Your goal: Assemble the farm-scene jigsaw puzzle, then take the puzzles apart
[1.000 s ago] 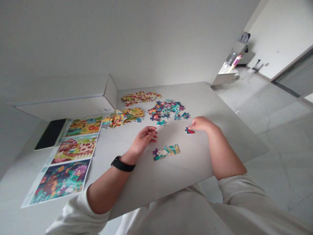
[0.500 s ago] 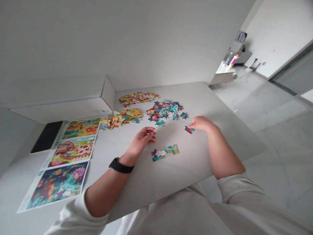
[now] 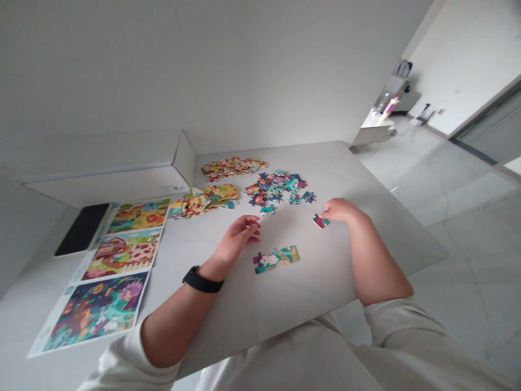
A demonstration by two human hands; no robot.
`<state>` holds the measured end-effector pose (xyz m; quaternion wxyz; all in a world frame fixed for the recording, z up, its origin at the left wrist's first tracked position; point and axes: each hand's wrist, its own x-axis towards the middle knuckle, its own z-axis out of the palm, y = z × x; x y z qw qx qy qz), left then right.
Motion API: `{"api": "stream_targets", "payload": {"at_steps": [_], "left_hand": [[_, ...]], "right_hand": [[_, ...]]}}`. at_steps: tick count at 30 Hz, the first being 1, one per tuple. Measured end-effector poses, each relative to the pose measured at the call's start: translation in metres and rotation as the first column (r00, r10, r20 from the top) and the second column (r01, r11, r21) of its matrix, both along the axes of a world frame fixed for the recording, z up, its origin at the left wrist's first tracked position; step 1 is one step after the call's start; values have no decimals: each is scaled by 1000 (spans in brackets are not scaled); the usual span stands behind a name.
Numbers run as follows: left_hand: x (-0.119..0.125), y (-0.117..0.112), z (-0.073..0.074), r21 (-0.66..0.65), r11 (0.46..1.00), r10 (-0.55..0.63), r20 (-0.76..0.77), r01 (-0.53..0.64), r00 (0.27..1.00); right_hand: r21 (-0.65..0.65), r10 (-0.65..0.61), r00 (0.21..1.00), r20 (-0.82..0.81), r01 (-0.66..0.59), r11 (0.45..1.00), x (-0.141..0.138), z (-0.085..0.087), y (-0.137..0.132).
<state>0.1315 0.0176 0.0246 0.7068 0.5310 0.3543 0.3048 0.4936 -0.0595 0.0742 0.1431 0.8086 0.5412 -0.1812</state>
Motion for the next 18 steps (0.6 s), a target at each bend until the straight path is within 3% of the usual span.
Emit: {"api": "stream_targets", "payload": {"at_steps": [7, 10, 13, 15, 18], "left_hand": [[0, 0, 1, 0, 1000, 12, -8, -12, 1000], [-2, 1, 2, 25, 1000, -6, -31, 7, 1000], [-7, 3, 2, 195, 980, -20, -88, 37, 996], [-11, 5, 4, 403, 913, 10, -166, 59, 986], [-18, 8, 10, 666, 729, 48, -281, 159, 958]], "right_hand": [[-1, -7, 997, -82, 7, 1000, 11, -1, -4], [128, -19, 996, -85, 29, 991, 9, -2, -3], [347, 2, 990, -141, 47, 937, -2, -5, 2], [467, 33, 981, -191, 61, 882, -12, -7, 5], [568, 109, 970, -218, 36, 822, -24, -8, 11]]}}
